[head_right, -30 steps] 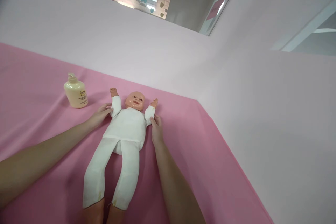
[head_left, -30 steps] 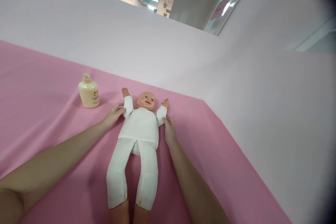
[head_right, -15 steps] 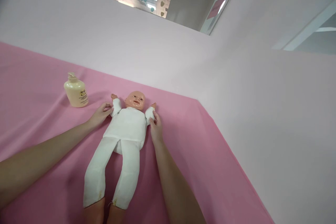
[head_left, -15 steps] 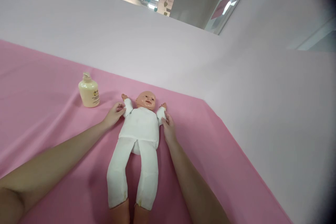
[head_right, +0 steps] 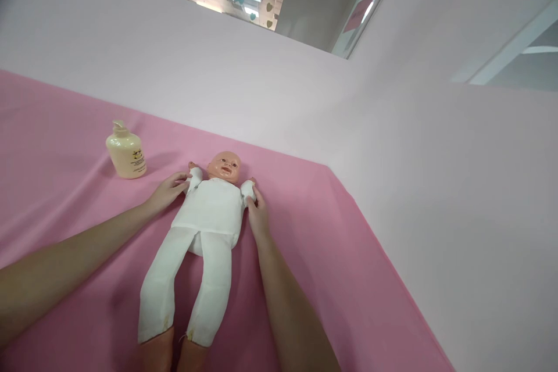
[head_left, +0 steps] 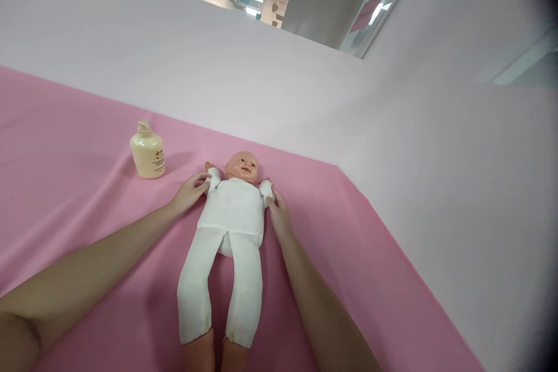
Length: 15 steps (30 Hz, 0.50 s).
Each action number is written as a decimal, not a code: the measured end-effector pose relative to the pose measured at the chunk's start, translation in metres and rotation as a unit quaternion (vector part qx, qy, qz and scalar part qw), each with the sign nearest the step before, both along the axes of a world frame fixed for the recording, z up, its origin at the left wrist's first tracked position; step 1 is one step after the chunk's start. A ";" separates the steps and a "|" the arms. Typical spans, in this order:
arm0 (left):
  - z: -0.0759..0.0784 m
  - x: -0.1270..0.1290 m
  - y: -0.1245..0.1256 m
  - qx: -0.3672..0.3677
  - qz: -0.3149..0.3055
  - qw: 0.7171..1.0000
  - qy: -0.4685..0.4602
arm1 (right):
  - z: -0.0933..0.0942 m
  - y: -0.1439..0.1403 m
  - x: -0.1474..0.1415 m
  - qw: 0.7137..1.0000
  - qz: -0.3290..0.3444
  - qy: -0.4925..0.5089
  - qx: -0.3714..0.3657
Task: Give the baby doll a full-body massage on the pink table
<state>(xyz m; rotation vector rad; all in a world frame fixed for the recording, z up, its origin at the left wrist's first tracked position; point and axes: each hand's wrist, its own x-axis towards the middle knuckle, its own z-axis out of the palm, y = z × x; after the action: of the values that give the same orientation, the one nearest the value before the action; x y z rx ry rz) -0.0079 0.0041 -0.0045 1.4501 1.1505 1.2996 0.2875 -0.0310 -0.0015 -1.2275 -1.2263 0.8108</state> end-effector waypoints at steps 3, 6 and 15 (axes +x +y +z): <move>-0.001 0.000 0.002 0.000 0.006 1.000 -0.015 | 0.000 0.000 0.001 1.000 0.014 0.018 -0.004; 0.000 0.002 0.001 -0.017 -0.001 0.998 -0.056 | 0.000 -0.001 0.001 0.999 0.016 0.046 -0.002; 0.013 0.003 -0.003 -0.074 -0.016 0.978 -0.193 | 0.003 0.002 0.002 0.985 0.034 0.168 0.006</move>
<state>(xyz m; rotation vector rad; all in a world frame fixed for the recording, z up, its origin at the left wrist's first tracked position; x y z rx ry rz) -0.0050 0.0015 0.0082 1.0452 0.9386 1.3680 0.2890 -0.0291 0.0012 -0.9931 -0.9989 1.0137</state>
